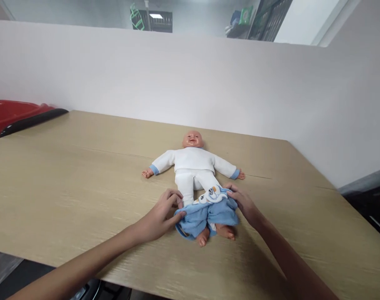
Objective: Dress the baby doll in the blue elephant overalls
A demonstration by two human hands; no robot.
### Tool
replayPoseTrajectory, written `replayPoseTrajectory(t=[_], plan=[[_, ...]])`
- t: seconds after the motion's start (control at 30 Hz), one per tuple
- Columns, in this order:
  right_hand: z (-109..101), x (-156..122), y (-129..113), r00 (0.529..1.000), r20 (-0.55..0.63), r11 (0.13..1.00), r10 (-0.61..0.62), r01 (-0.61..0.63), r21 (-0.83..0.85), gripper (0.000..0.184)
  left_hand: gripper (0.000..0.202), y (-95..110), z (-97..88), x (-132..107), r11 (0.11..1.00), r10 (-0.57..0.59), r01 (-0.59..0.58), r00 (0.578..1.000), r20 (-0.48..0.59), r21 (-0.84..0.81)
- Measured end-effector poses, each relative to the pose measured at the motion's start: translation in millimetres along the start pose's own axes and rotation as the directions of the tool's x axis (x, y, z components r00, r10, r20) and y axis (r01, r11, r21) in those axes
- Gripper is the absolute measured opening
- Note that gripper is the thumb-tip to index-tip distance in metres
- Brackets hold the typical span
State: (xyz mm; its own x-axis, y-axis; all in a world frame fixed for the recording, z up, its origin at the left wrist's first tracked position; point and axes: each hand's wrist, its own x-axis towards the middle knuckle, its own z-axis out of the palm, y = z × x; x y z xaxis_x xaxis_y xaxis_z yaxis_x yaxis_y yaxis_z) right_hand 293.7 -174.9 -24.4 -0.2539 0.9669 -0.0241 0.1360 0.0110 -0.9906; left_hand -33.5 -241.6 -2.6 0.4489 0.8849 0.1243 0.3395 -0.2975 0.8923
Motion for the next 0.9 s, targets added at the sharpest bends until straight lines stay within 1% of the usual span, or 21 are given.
replayPoseTrajectory(t=[0.07,0.13,0.2,0.23,0.3,0.33,0.4,0.47,0.5,0.57,0.6,0.67,0.73,0.83,0.9], plan=[[3.6,8.5,0.7,0.987,-0.142,0.996,-0.072,0.064,-0.064,0.037,0.026,-6.7,6.5,4.0,0.992,-0.042,0.037,0.998,-0.04,-0.12],[9.1,17.5,4.6,0.957,-0.256,0.988,-0.135,0.11,-0.109,0.043,0.031,-15.4,12.7,11.2,0.971,-0.108,0.082,0.988,-0.109,-0.223],[15.4,26.1,10.1,0.95,-0.278,0.986,-0.146,0.118,-0.114,0.047,0.039,-24.9,18.6,20.8,0.936,-0.181,0.118,0.97,-0.165,-0.332],[18.2,29.8,12.7,0.952,-0.272,0.987,-0.141,0.114,-0.113,0.049,0.043,-29.1,21.0,25.5,0.908,-0.215,0.132,0.961,-0.171,-0.398],[21.7,35.1,15.8,0.963,-0.242,0.989,-0.123,0.099,-0.109,0.052,0.051,-34.9,23.9,33.1,0.839,-0.266,0.162,0.955,-0.131,-0.519],[22.0,36.3,15.9,0.97,-0.214,0.99,-0.111,0.089,-0.108,0.053,0.053,-36.1,23.8,35.3,0.818,-0.271,0.171,0.956,-0.108,-0.549],[19.5,35.9,13.0,0.985,-0.147,0.991,-0.089,0.072,-0.117,0.051,0.054,-35.9,20.1,35.8,0.833,-0.24,0.169,0.968,-0.069,-0.527],[14.3,33.0,7.2,0.995,-0.062,0.989,-0.077,0.069,-0.13,0.047,0.048,-34.0,13.2,32.7,0.895,-0.183,0.149,0.982,-0.043,-0.421],[11.6,31.4,4.1,0.997,-0.016,0.989,-0.077,0.075,-0.128,0.045,0.044,-33.2,9.6,30.8,0.927,-0.158,0.13,0.986,-0.052,-0.353],[8.6,30.2,-1.0,0.995,0.039,0.992,-0.091,0.094,-0.084,0.043,0.038,-32.7,4.0,28.9,0.967,-0.115,0.085,0.987,-0.111,-0.241],[8.9,31.2,-2.4,0.994,0.043,0.994,-0.099,0.101,-0.052,0.043,0.037,-33.2,2.5,29.8,0.975,-0.097,0.065,0.985,-0.141,-0.214],[13.8,36.9,-2.0,0.995,0.01,0.995,-0.101,0.101,0.001,0.045,0.036,-36.1,2.2,36.2,0.974,-0.085,0.042,0.979,-0.186,-0.224],[23.4,47.3,1.8,0.996,-0.029,0.996,-0.09,0.09,0.016,0.048,0.036,-41.3,3.9,48.7,0.954,-0.11,0.039,0.968,-0.226,-0.296],[39.6,66.4,9.9,0.992,-0.086,0.995,-0.095,0.096,0.013,0.053,0.04,-50.8,5.2,72.2,0.913,-0.167,0.028,0.936,-0.31,-0.408],[46.9,77.2,14.3,0.984,-0.133,0.993,-0.115,0.117,0.003,0.055,0.044,-55.5,3.1,85.2,0.898,-0.18,0.023,0.93,-0.319,-0.438]])
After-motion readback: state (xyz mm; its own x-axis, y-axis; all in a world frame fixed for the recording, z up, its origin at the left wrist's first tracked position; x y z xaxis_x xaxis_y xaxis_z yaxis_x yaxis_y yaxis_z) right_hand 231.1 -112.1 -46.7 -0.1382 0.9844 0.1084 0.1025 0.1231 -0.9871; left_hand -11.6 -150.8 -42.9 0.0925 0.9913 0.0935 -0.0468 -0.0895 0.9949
